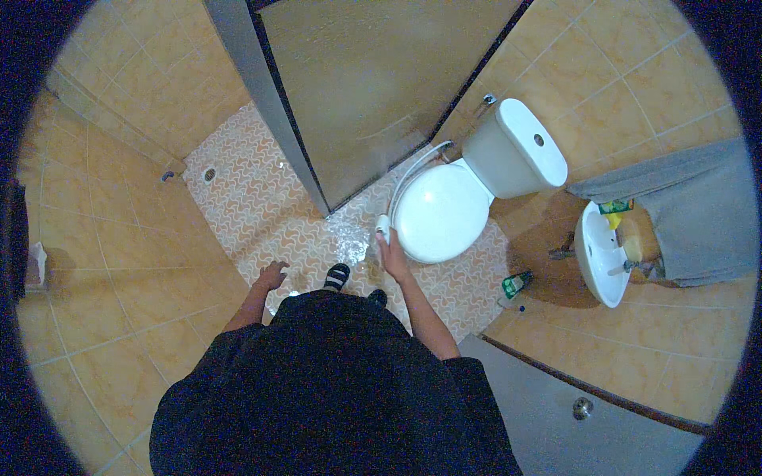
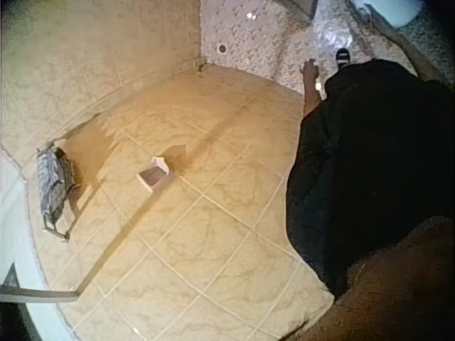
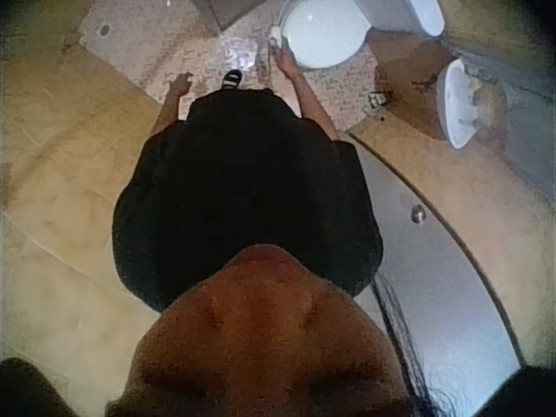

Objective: Spraying water on the bathroom floor and walls using a handheld bidet sprayer.

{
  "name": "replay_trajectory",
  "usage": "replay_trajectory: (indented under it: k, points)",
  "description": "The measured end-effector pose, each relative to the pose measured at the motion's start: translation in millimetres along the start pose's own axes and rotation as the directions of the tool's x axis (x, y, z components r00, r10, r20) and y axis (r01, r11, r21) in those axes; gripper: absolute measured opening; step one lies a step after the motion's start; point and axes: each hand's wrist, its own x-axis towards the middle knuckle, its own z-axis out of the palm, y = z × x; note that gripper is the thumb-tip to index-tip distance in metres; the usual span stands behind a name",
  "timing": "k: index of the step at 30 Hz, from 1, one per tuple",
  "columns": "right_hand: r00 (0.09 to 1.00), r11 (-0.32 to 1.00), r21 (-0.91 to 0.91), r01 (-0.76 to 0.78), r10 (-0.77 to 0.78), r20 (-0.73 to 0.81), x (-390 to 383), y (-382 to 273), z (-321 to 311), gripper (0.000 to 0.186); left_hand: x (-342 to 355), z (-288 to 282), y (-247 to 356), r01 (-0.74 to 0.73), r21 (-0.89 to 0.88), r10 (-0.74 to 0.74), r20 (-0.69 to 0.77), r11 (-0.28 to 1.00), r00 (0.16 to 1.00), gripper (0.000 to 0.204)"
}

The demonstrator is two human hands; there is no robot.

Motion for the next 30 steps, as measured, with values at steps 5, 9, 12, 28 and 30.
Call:
replay_trajectory:
  k: [5,9,12,28,30]
  points:
    - [0.957,0.925,0.273,-0.265,0.287,-0.04,9,3,-22,0.031,1,-3,-2,-0.008,-0.021,0.007,-0.014,1.0,1.0,0.034]
    - [0.908,0.844,0.433,-0.317,0.402,-0.117,5,-9,-36,0.029,5,-5,-1,0.001,-0.031,-0.001,0.013,1.0,1.0,0.034]
    - [0.911,0.83,0.496,-0.255,0.378,-0.165,-2,-16,-45,0.027,2,-12,5,-0.005,-0.017,0.005,0.009,1.0,1.0,0.035]
    - [0.876,0.886,0.387,0.257,-0.044,-0.481,-16,-102,-86,0.032,16,-14,3,-0.048,-0.006,0.048,-0.01,0.999,0.999,0.033]
    - [0.872,0.885,0.382,0.266,-0.053,-0.486,-19,-113,-93,0.034,19,-10,0,-0.061,0.011,0.061,-0.025,0.998,0.998,0.032]
